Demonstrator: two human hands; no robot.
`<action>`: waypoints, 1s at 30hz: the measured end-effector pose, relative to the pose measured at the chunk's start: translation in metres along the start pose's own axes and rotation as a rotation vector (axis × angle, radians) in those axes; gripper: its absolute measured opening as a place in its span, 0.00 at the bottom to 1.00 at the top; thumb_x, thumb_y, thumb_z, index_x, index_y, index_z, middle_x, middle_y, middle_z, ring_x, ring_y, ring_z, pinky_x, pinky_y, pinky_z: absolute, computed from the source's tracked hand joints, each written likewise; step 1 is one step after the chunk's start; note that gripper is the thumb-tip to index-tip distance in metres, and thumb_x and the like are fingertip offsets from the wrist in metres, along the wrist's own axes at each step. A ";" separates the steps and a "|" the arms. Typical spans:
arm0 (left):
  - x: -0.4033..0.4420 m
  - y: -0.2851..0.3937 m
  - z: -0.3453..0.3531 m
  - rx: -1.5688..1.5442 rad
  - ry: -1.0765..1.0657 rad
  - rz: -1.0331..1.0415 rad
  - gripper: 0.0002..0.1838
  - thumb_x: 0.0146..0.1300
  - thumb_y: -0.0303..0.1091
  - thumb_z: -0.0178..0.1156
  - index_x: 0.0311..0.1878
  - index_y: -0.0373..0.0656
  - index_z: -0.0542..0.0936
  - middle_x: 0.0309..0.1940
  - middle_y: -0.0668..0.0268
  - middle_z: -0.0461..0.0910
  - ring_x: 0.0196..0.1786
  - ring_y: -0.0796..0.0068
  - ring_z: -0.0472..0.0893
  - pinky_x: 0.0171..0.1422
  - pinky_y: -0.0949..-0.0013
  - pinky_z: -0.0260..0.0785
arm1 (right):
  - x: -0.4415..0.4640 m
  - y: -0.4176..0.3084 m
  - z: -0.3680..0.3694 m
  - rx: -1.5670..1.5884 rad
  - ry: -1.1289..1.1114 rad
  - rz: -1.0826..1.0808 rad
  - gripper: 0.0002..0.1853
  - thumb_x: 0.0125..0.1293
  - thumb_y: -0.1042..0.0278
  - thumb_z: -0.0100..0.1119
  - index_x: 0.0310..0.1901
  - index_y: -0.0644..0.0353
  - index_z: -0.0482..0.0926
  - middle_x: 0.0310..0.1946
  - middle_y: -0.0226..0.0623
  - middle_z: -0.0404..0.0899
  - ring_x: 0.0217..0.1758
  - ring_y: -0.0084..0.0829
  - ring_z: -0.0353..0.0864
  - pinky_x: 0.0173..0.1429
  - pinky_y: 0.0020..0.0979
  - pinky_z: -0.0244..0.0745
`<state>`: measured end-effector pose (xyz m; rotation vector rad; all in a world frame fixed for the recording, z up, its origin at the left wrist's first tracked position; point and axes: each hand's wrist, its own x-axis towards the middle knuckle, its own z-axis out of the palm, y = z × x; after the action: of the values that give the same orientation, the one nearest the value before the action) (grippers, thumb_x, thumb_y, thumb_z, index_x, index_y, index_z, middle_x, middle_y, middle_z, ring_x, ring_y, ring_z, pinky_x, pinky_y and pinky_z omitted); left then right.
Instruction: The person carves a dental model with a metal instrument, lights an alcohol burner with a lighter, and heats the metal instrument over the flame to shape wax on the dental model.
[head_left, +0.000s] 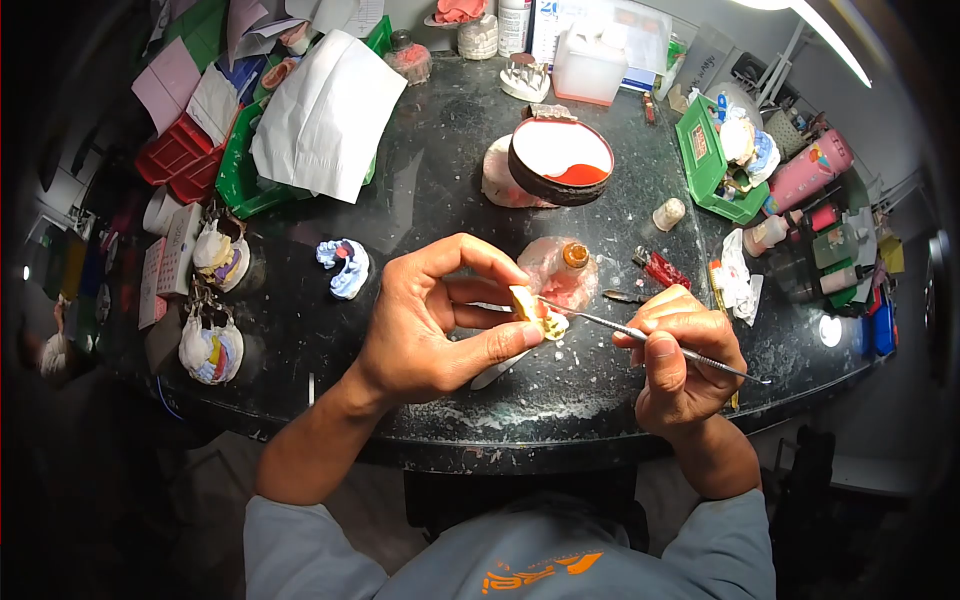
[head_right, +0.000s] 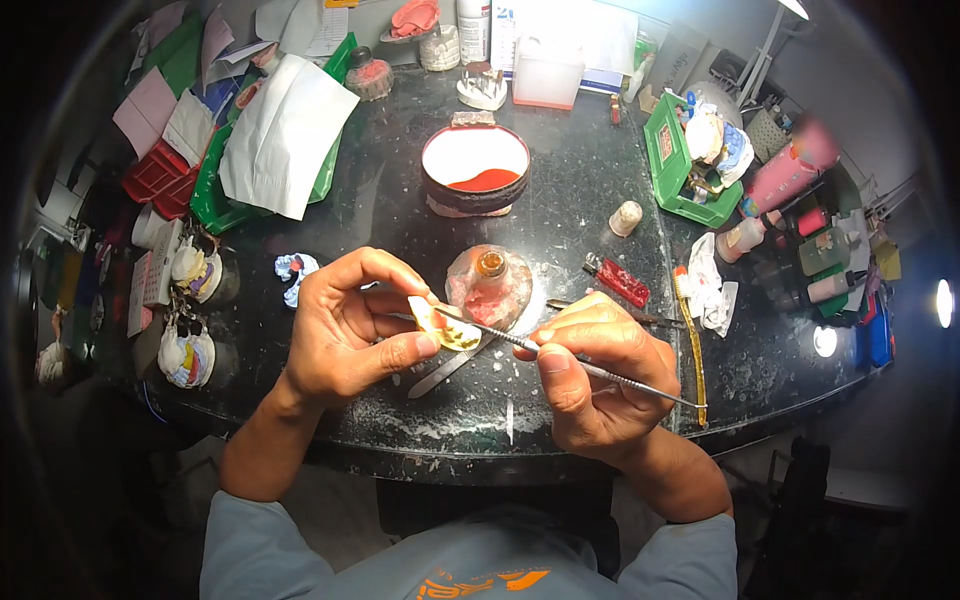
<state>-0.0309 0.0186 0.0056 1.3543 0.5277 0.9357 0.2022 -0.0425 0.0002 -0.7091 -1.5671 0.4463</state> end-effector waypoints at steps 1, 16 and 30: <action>0.000 0.000 0.000 0.002 0.002 -0.004 0.19 0.54 0.15 0.69 0.48 0.33 0.73 0.44 0.58 0.79 0.52 0.67 0.84 0.57 0.66 0.81 | 0.000 0.000 0.000 -0.001 -0.002 0.002 0.04 0.64 0.80 0.59 0.39 0.69 0.75 0.28 0.45 0.82 0.30 0.34 0.84 0.36 0.31 0.80; 0.000 0.000 0.000 0.003 0.001 0.003 0.19 0.55 0.15 0.69 0.48 0.33 0.73 0.44 0.58 0.80 0.52 0.65 0.84 0.57 0.66 0.81 | -0.003 0.002 -0.003 0.017 0.017 -0.021 0.03 0.64 0.82 0.57 0.39 0.69 0.74 0.28 0.45 0.81 0.29 0.33 0.82 0.34 0.31 0.81; 0.000 0.001 0.004 -0.005 0.082 0.018 0.18 0.53 0.19 0.73 0.44 0.35 0.76 0.38 0.60 0.83 0.45 0.70 0.86 0.51 0.70 0.82 | 0.001 0.001 0.003 -0.027 0.208 0.094 0.03 0.68 0.78 0.57 0.38 0.66 0.73 0.27 0.42 0.80 0.28 0.29 0.80 0.37 0.29 0.75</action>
<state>-0.0280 0.0162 0.0072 1.3224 0.5765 1.0100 0.1991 -0.0404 -0.0001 -0.8259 -1.3503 0.4073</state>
